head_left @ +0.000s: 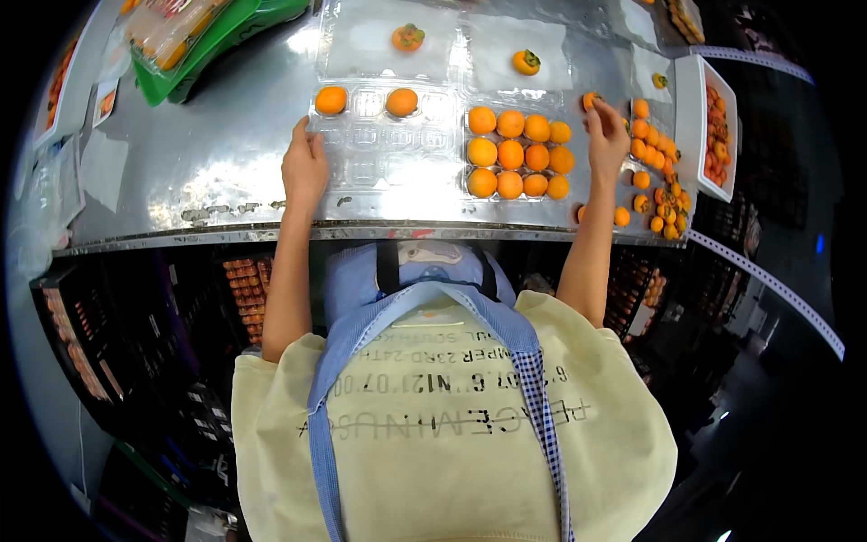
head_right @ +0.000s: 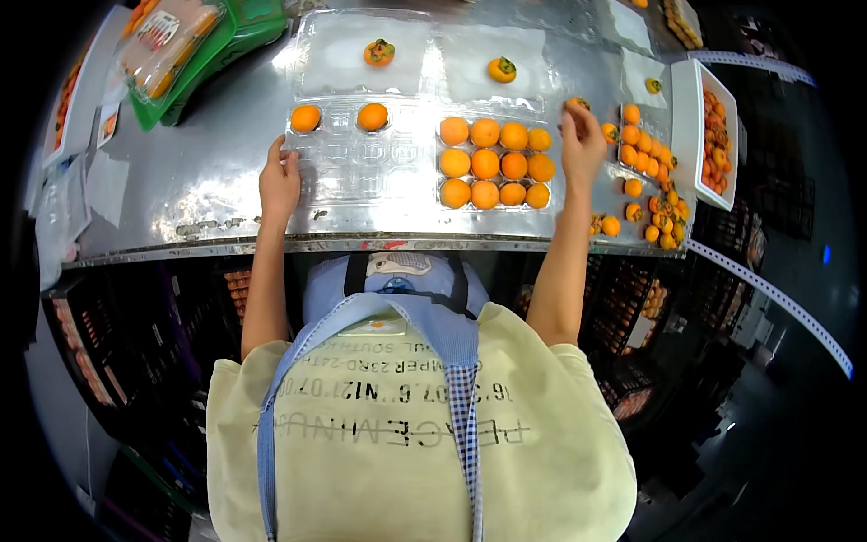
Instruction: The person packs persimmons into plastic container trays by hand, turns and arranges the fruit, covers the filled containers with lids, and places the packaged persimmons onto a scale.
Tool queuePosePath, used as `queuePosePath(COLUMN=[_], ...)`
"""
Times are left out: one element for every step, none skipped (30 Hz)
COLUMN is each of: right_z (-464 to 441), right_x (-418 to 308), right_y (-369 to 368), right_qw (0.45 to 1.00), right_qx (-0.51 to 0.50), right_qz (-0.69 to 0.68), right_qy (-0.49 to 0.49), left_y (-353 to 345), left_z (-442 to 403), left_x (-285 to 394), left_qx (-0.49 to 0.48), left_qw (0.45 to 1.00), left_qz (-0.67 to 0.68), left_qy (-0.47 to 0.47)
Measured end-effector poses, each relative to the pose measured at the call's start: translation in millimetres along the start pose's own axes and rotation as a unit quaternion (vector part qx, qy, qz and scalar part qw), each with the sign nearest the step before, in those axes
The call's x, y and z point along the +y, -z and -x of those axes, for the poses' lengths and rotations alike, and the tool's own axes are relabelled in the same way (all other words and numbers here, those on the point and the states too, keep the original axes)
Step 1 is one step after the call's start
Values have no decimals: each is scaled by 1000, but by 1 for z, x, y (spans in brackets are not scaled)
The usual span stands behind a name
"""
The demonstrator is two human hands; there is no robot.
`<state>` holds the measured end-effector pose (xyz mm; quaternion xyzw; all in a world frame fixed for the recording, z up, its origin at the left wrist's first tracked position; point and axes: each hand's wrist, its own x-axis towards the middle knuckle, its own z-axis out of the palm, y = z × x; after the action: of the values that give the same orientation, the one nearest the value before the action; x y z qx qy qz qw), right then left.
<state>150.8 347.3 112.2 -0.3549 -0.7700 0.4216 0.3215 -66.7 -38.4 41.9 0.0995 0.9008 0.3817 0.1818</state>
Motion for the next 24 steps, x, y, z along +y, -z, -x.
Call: queuePosePath(right_z=[11, 21, 30, 37, 42, 42, 42, 38, 33, 28, 22, 16, 11, 7, 6, 7, 6, 7, 9, 12, 17, 20, 24, 28], right_x=[4, 8, 12, 16, 20, 24, 27, 28, 28, 29, 26, 22, 17, 9, -11, -26, -32, -40, -49, -59, -74, -93, -113, -132], right_y=[14, 26, 36, 42, 45, 45, 41, 32, 22, 11, -4, -16, -30, -43, -56, -68, -82, -95, -108, -123, -139, -154, -171, -188], right_qw=[1000, 999, 998, 998, 998, 998, 998, 998, 999, 1000, 1000, 999, 998, 997, 996, 995, 993, 989, 985, 980, 975, 970, 964, 957], right_qx=[16, 31, 45, 48, 49, 45, 47, 41, 23, 6, -12, -25, -41, -60, -76, -90, -106, -131, -156, -181, -200, -217, -232, -250], right_qz=[9, 18, 25, 23, 19, 11, 3, -14, -7, 0, -19, -32, -57, -49, -38, -24, -51, -58, -65, -71, -59, -47, -35, -35], right_qy=[-15, -30, -44, -44, -43, -38, -39, -39, -22, -7, 3, 10, 2, 7, 12, 19, 28, 35, 41, 47, 73, 98, 123, 144], left_y=[-4, -8, -9, -9, -7, -4, -3, -2, 2, 13, 23, 28, 28, 28, 33, 36, 39, 42, 46, 51, 56, 63, 71, 80], left_z=[2, 3, 3, 3, 4, 4, 4, 3, 1, 5, 8, 11, 10, 7, 7, 8, 9, 8, 9, 9, 8, 7, 4, 0], left_x=[0, 0, 0, 3, 7, 10, 8, 2, -1, 10, 19, 21, 13, 4, 3, 3, 3, 2, -1, -5, -8, -11, -15, -21], left_qx=[-2, -2, -11, -10, -5, 8, 14, 31, 24, 7, 6, 15, 10, 0, 5, 8, 11, 12, 13, 14, 19, 23, 27, 34], left_qw=[1000, 1000, 1000, 1000, 1000, 1000, 999, 998, 1000, 999, 997, 996, 995, 993, 994, 995, 995, 994, 993, 992, 989, 985, 980, 977], left_qz=[11, 21, 24, 21, 19, 17, 30, 38, 10, 38, 61, 73, 90, 108, 100, 95, 93, 101, 109, 117, 143, 170, 196, 211], left_qy=[-5, -9, -8, -12, -14, -15, -25, -31, -17, 21, 39, 38, 42, 43, 40, 35, 31, 32, 33, 34, 35, 34, 32, 22])
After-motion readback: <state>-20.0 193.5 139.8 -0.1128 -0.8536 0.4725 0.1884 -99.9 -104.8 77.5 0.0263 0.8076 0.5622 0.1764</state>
